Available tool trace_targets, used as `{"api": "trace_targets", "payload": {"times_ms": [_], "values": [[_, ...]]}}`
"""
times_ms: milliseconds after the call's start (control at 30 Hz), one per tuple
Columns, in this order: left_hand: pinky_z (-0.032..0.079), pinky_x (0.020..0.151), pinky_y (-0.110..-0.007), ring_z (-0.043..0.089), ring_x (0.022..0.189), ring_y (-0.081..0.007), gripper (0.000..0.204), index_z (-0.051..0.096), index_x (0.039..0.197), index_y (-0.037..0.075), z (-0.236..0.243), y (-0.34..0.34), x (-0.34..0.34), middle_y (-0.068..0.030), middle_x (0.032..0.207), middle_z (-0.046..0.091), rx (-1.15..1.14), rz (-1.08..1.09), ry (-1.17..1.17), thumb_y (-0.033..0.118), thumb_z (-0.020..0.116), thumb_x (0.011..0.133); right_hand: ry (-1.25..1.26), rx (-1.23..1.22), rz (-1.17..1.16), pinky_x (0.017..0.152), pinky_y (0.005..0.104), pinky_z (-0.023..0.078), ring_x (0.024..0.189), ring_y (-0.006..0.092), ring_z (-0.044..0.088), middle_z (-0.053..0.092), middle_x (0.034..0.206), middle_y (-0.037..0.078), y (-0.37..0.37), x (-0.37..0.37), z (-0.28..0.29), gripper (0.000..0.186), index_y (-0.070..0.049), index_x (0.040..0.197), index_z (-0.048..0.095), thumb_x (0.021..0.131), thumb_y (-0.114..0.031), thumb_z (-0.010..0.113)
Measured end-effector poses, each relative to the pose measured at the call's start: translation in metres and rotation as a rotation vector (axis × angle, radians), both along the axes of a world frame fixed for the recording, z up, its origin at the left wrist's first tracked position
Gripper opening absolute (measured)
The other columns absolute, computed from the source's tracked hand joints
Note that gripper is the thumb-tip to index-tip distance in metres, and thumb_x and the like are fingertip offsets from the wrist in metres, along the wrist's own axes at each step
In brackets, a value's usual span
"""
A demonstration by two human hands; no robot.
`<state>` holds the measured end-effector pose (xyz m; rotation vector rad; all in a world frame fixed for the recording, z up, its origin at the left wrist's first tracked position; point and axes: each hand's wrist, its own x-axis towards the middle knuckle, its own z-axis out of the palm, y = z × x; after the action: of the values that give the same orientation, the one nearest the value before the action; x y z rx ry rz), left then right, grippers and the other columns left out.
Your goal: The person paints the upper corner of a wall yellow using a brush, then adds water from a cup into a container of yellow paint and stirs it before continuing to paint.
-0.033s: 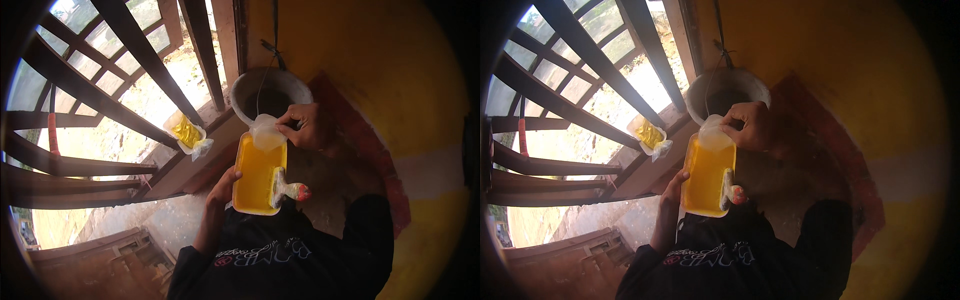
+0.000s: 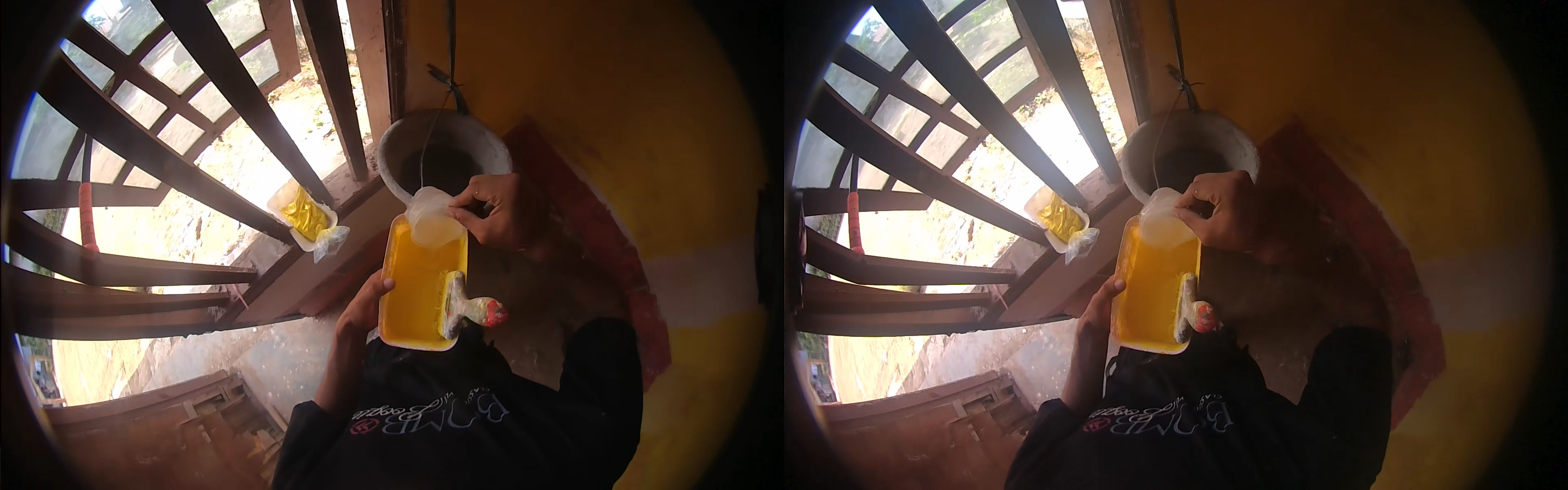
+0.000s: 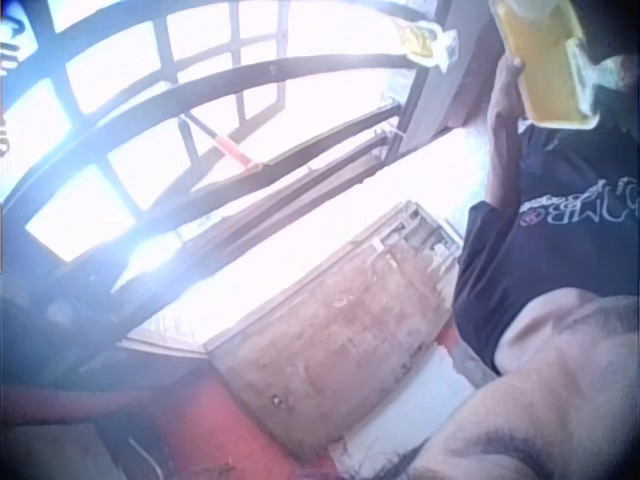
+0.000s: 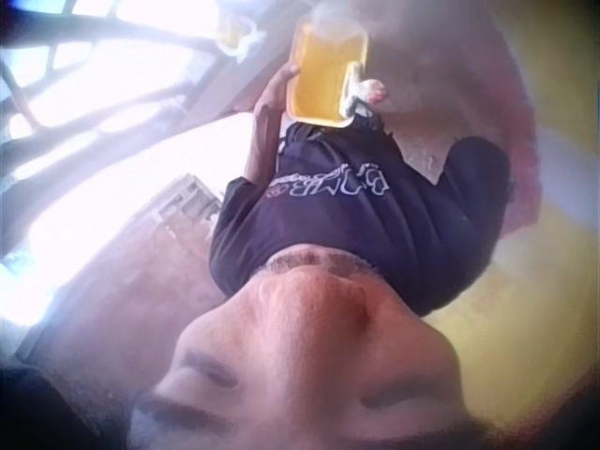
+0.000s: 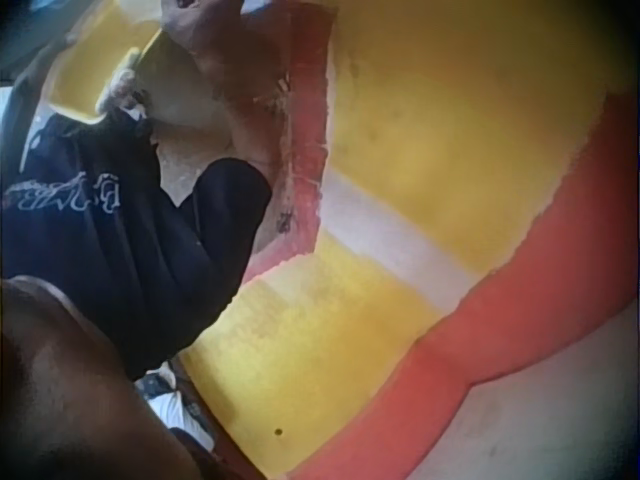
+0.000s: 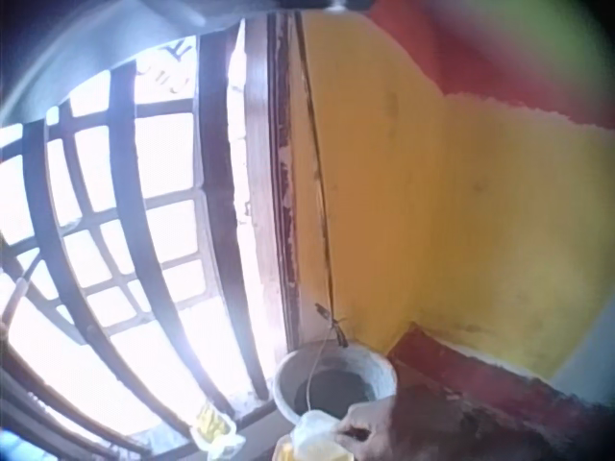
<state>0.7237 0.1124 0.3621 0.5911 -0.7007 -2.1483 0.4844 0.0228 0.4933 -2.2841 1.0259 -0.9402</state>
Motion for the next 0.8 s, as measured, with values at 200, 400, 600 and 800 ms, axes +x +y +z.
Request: {"api": "trace_targets", "payload": {"times_ms": [200,400,600,800], "values": [[0.042,0.103,-0.035,0.053,0.120,-0.0219,0.075,0.036,0.136,-0.003,-0.002,0.003,0.009,-0.0148,0.131,0.051,-0.035,0.032,-0.019,0.041,0.066,0.083,0.057,-0.309,0.179,0.053,0.0289,0.050,0.059,0.0200,0.062,0.061,0.069,0.008,0.006,0.006,-0.017,0.010,-0.003,0.078,0.067,0.070,-0.002,0.074],[0.041,0.103,-0.034,0.051,0.121,-0.0222,0.074,0.036,0.136,-0.003,-0.008,0.003,0.010,-0.0152,0.132,0.050,-0.056,0.049,0.007,0.039,0.066,0.083,0.050,-0.837,0.393,0.045,0.0264,0.045,0.054,0.0127,0.055,0.057,0.066,0.001,-0.003,0.007,-0.048,0.017,-0.004,0.075,0.066,0.060,-0.001,0.074],[0.041,0.103,-0.034,0.052,0.120,-0.0221,0.074,0.036,0.136,-0.003,-0.008,0.002,0.013,-0.0149,0.131,0.050,-0.035,0.045,0.029,0.039,0.066,0.083,0.066,-0.833,0.454,0.053,0.0275,0.048,0.060,0.0127,0.056,0.060,0.072,0.001,0.000,0.008,-0.051,0.016,-0.004,0.077,0.067,0.063,-0.008,0.074],[0.041,0.104,-0.035,0.052,0.120,-0.0222,0.073,0.036,0.136,-0.003,-0.008,0.002,0.010,-0.0147,0.131,0.050,-0.062,0.045,0.012,0.039,0.065,0.084,0.091,-0.855,0.568,0.062,0.0293,0.051,0.068,0.0139,0.058,0.061,0.076,0.001,-0.001,0.004,-0.050,0.018,-0.003,0.080,0.068,0.064,-0.010,0.074]]}}
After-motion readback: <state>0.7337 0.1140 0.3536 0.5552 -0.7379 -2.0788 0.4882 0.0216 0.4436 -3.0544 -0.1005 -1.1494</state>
